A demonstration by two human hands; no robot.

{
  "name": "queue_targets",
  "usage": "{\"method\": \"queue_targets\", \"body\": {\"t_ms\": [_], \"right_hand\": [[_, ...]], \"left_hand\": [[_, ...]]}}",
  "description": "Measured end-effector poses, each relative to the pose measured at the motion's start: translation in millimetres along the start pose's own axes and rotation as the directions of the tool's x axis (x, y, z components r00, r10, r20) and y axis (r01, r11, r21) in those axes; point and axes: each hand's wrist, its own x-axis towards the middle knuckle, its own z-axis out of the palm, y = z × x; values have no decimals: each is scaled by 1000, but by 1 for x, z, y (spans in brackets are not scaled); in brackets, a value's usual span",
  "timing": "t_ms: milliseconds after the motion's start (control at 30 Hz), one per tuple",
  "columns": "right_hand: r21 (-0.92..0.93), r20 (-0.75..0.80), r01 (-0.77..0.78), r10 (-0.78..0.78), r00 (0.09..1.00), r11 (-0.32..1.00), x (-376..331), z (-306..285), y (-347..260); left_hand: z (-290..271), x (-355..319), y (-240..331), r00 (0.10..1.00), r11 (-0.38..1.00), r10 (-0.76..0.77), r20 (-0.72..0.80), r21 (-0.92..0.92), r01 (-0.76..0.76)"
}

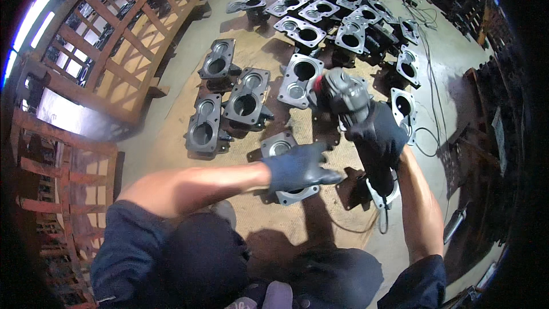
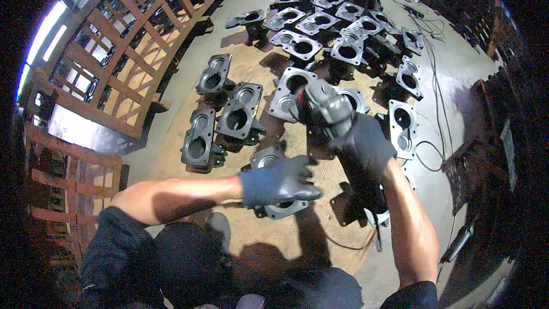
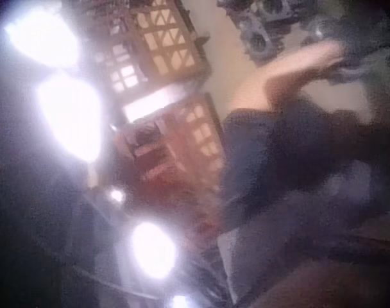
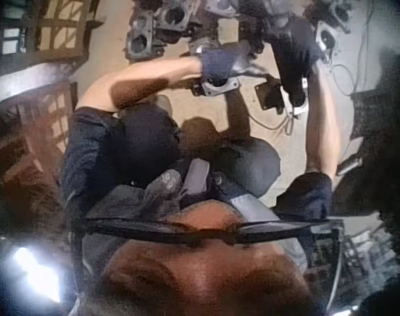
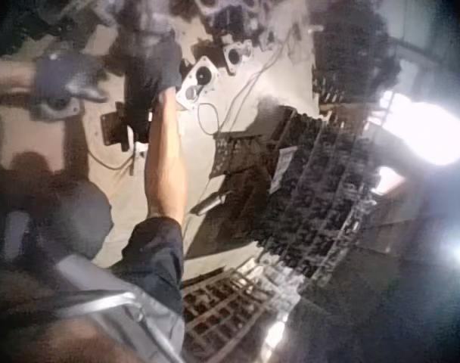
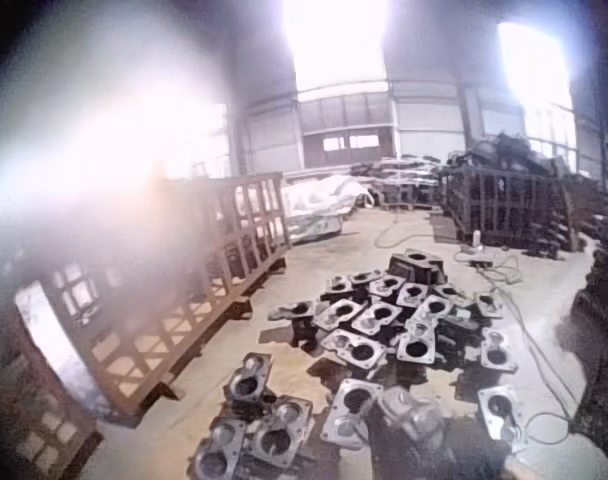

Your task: The person uses a handheld angle grinder to smooth the inner surfaces of multiple metal engine parts laid out on the floor. The person repeatedly picks up each part, grinds the interior, and places it back down, continuing the process across the batch.

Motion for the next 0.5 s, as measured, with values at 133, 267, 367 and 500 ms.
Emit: {"method": "queue_targets", "body": {"t_ms": [133,267,367,500], "right_hand": [[-171,46,422,-420,906,890,22,-16,-22],[-317,6,517,-543,840,795,54,-14,0],[-159,44,376,-374,927,913,61,1,-3],[-123,73,73,-64,995,990,56,18,33]], "left_hand": [[17,55,41,999,927,-18,-49,-376,-1],[40,78,46,956,849,13,-292,-503,-165],[63,97,5,971,845,20,-237,-515,-143],[76,102,12,993,812,-109,-33,-580,70]]}}
